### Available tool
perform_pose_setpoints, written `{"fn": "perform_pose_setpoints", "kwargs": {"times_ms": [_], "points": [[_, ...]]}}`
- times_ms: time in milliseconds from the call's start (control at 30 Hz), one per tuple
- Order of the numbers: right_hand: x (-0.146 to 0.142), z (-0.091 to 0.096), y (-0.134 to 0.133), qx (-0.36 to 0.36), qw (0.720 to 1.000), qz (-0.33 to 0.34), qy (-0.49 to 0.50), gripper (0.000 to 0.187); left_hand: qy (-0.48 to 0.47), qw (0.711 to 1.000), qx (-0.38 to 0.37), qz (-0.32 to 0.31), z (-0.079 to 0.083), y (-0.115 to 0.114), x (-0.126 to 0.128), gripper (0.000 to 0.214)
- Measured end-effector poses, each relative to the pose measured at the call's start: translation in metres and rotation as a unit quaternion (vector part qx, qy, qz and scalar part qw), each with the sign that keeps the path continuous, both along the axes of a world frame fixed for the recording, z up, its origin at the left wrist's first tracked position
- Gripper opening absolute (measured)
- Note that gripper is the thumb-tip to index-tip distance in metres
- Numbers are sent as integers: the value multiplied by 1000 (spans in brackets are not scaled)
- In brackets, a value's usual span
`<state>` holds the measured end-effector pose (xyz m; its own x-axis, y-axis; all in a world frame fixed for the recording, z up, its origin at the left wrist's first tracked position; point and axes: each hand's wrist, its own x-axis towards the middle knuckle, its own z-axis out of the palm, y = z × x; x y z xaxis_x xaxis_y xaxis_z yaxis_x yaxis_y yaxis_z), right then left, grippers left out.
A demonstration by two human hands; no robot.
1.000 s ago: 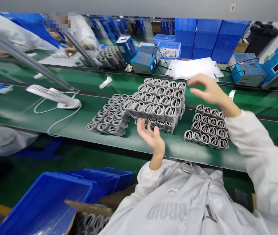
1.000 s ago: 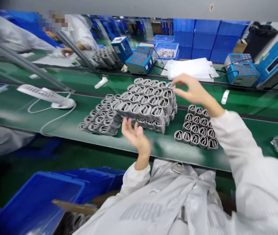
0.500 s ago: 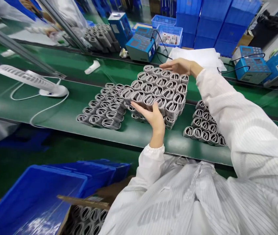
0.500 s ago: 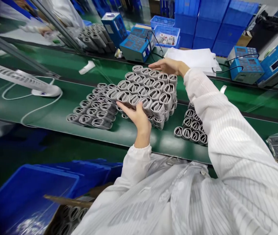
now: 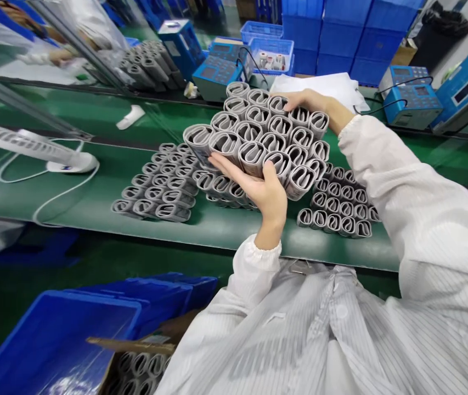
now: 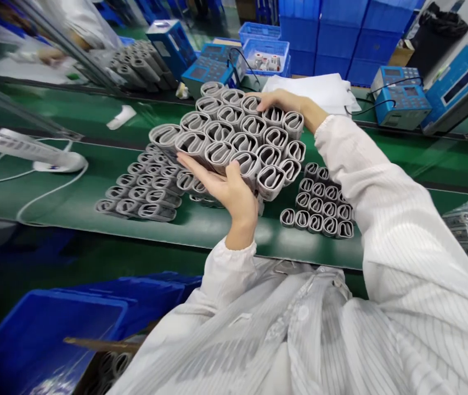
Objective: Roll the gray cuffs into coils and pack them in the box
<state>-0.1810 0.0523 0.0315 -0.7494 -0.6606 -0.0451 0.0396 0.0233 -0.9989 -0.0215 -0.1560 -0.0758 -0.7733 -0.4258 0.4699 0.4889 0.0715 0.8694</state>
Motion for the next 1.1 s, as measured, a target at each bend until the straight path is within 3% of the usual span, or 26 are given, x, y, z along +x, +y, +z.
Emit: {"fn": "perform_pose_setpoints", "kwargs": {"times_ms": [100,200,300,400,533,700,833,967,1100], "points": [[53,15,47,28,999,-34,-13,71,-16,999,8,-44,7,40,41,107],[111,12,92,62,993,-80,-61,78,-61,994,-7,-89,4,77,99,107],[153,-16,128,74,987,-107,-94,85,-106,985,-28,-134,-15,106,155,109],[171,-62,150,92,986,-120,-76,74,-171,970,-42,-165,-46,126,196,110],[173,-111,161,109,984,-133,-52,60,-251,940,-74,-218,-82,120,231,114],[170,-126,175,53,977,-196,-67,53,-298,933,-66,-189,-110,76,262,101],[179,-135,177,63,966,-201,-150,49,-340,915,-10,-218,-125,87,255,99],[208,-146,165,48,945,-240,-219,38,-267,936,54,-224,-128,110,207,101],[245,-155,154,23,936,-289,-201,37,-212,932,129,-263,-131,99,159,96]]}}
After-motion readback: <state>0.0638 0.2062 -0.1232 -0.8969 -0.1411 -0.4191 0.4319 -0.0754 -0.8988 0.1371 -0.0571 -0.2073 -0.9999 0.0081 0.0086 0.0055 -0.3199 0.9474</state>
